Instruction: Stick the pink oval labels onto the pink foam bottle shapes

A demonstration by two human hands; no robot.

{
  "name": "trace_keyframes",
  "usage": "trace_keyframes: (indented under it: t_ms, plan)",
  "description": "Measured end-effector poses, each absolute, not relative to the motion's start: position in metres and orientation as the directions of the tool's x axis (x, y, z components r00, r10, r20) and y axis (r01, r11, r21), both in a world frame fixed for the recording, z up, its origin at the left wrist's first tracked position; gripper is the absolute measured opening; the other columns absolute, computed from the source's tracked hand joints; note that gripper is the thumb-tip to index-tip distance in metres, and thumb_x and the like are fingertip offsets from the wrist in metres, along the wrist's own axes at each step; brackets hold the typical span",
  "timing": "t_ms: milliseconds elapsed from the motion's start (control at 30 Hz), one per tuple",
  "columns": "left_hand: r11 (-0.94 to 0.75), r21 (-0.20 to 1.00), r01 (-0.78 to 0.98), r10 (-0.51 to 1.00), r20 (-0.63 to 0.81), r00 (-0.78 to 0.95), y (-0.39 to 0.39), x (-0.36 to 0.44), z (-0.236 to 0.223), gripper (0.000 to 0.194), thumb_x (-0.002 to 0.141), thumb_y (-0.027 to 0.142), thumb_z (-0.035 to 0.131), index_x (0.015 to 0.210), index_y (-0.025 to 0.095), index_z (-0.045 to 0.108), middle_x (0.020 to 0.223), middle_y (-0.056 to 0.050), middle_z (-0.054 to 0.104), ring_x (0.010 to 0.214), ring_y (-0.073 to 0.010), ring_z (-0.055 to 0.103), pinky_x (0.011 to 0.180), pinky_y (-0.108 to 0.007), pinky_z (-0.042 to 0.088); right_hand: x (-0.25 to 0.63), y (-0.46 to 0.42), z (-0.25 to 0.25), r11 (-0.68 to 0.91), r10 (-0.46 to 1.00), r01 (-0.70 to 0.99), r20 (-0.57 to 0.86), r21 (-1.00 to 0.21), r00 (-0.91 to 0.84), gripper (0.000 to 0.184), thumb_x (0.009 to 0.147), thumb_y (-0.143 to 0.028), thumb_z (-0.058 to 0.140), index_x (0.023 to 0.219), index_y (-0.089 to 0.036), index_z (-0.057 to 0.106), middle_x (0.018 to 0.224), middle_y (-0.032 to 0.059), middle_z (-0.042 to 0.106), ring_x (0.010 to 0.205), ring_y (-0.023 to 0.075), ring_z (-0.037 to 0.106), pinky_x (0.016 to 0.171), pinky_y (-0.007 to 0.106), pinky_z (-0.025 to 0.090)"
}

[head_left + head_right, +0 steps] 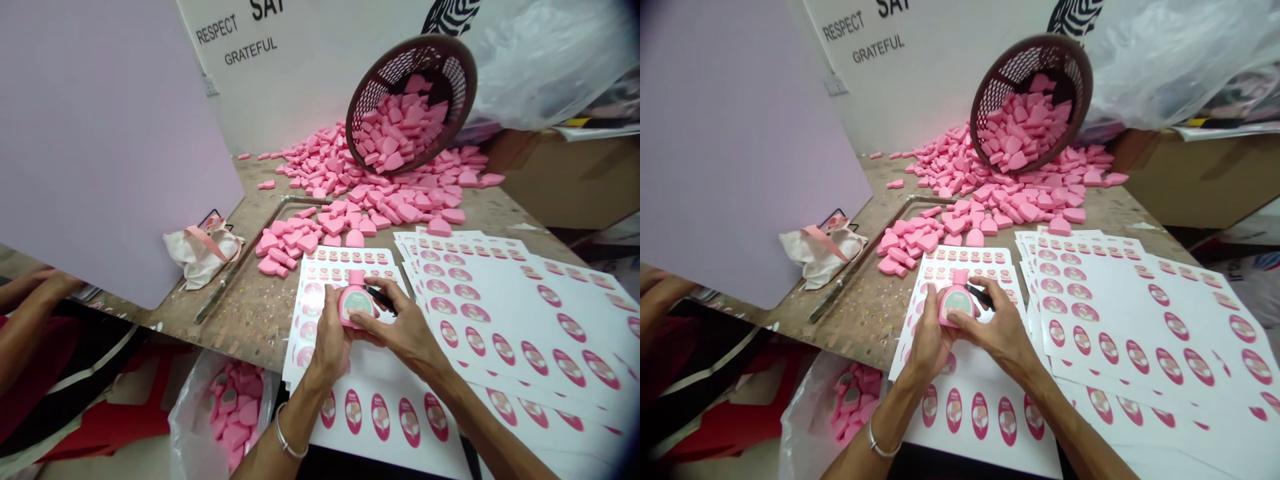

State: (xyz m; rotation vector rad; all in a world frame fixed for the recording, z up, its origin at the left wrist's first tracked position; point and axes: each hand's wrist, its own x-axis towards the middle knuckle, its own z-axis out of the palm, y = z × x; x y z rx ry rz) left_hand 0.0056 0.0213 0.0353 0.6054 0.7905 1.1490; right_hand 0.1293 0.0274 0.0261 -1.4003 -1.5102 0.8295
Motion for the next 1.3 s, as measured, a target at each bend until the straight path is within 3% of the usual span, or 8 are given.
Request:
trace_keyframes:
  t_ms: [200, 367, 467, 633, 833, 1000, 1200, 1300]
  plan:
    - [0.275, 0.87, -0.41, 0.956, -0.203, 0.21, 0.004, -0.002, 0.034, 0.05, 0.085, 0.057, 0.049, 0.105, 0.012, 0.057, 0.069, -0.005, 0.064, 0.052, -0.0151, 0.061, 0.048, -0.025, 0.051, 0.119, 0.045, 0.025, 0.162, 0.976, 0.395, 0.206, -0.904, 0.071, 0.051, 0.065, -0.052, 0.073, 0.104, -0.023, 0.057, 0.107, 0.0077, 0.065, 0.098, 0.0242, 0.063, 0.087, 0.039, 0.052]
    - [0.34, 0.937, 0.076, 0.929, -0.347, 0.126, -0.048, -0.081, 0.036, 0.036, 0.08, 0.05, 0.059, 0.099, 0.018, 0.06, 0.066, -0.001, 0.064, 0.044, -0.0127, 0.055, 0.045, -0.023, 0.046, 0.13, 0.044, 0.005, 0.108, 0.99, 0.498, 0.139, -0.861, 0.027, 0.05, 0.067, -0.056, 0.07, 0.104, -0.025, 0.06, 0.106, 0.0075, 0.066, 0.094, 0.0256, 0.064, 0.081, 0.041, 0.053]
    - [0.355, 0.793, 0.495, 0.912, -0.41, 0.003, -0.082, -0.146, 0.041, 0.032, 0.086, 0.051, 0.048, 0.089, 0.022, 0.063, 0.061, -0.002, 0.062, 0.053, -0.0184, 0.06, 0.052, -0.027, 0.047, 0.142, 0.04, -0.009, 0.083, 0.994, 0.522, 0.106, -0.849, 0.014, 0.042, 0.073, -0.056, 0.064, 0.101, -0.026, 0.063, 0.101, 0.0065, 0.068, 0.089, 0.0246, 0.064, 0.076, 0.039, 0.053]
    - [0.091, 0.314, 0.945, 0.996, -0.035, -0.084, -0.04, -0.189, 0.037, 0.027, 0.09, 0.034, 0.041, 0.102, 0.021, 0.061, 0.102, -0.01, 0.066, 0.095, -0.0261, 0.062, 0.083, -0.038, 0.046, 0.141, 0.036, -0.005, 0.112, 0.993, 0.515, 0.118, -0.85, -0.021, 0.036, 0.076, -0.057, 0.059, 0.091, -0.025, 0.066, 0.09, 0.0048, 0.07, 0.077, 0.0207, 0.064, 0.071, 0.032, 0.052]
    - [-0.182, 0.224, 0.957, 0.978, 0.146, 0.151, 0.115, -0.167, 0.006, 0.047, 0.074, 0.008, 0.049, 0.12, 0.014, 0.054, 0.137, -0.014, 0.047, 0.127, -0.0264, 0.041, 0.105, -0.04, 0.033, 0.157, 0.023, 0.014, 0.056, 0.995, 0.56, 0.093, -0.827, 0.038, 0.037, 0.077, -0.058, 0.057, 0.09, -0.024, 0.067, 0.085, 0.0021, 0.069, 0.073, 0.0186, 0.063, 0.066, 0.027, 0.05]
    - [-0.245, 0.329, 0.912, 0.966, 0.167, 0.199, 0.157, -0.168, -0.004, 0.036, 0.075, 0.013, 0.051, 0.11, 0.013, 0.058, 0.125, -0.017, 0.055, 0.115, -0.0283, 0.05, 0.099, -0.042, 0.038, 0.201, 0.01, 0.004, -0.039, 0.99, 0.564, 0.046, -0.825, 0.136, 0.034, 0.082, -0.054, 0.053, 0.092, -0.023, 0.065, 0.085, 0.0022, 0.069, 0.078, 0.0188, 0.062, 0.068, 0.026, 0.049]
    - [-0.112, 0.521, 0.846, 0.989, 0.143, 0.043, 0.116, -0.124, 0.005, 0.023, 0.087, 0.033, 0.043, 0.089, 0.015, 0.057, 0.073, -0.005, 0.061, 0.069, -0.019, 0.059, 0.064, -0.03, 0.047, 0.212, 0.04, -0.016, 0.06, 0.964, 0.711, 0.226, -0.7, 0.141, 0.028, 0.087, -0.047, 0.046, 0.085, -0.022, 0.06, 0.083, 0.004, 0.067, 0.074, 0.019, 0.059, 0.068, 0.032, 0.044]
    - [-0.045, 0.824, 0.565, 0.998, 0.009, 0.066, 0.091, -0.064, 0.004, 0.027, 0.084, 0.041, 0.052, 0.096, 0.017, 0.056, 0.078, -0.002, 0.06, 0.066, -0.0149, 0.058, 0.056, -0.023, 0.046, 0.206, 0.063, -0.027, 0.133, 0.946, 0.837, 0.321, -0.53, 0.053, 0.02, 0.087, -0.039, 0.048, 0.084, -0.022, 0.059, 0.078, 0.0033, 0.066, 0.074, 0.0204, 0.056, 0.072, 0.034, 0.039]
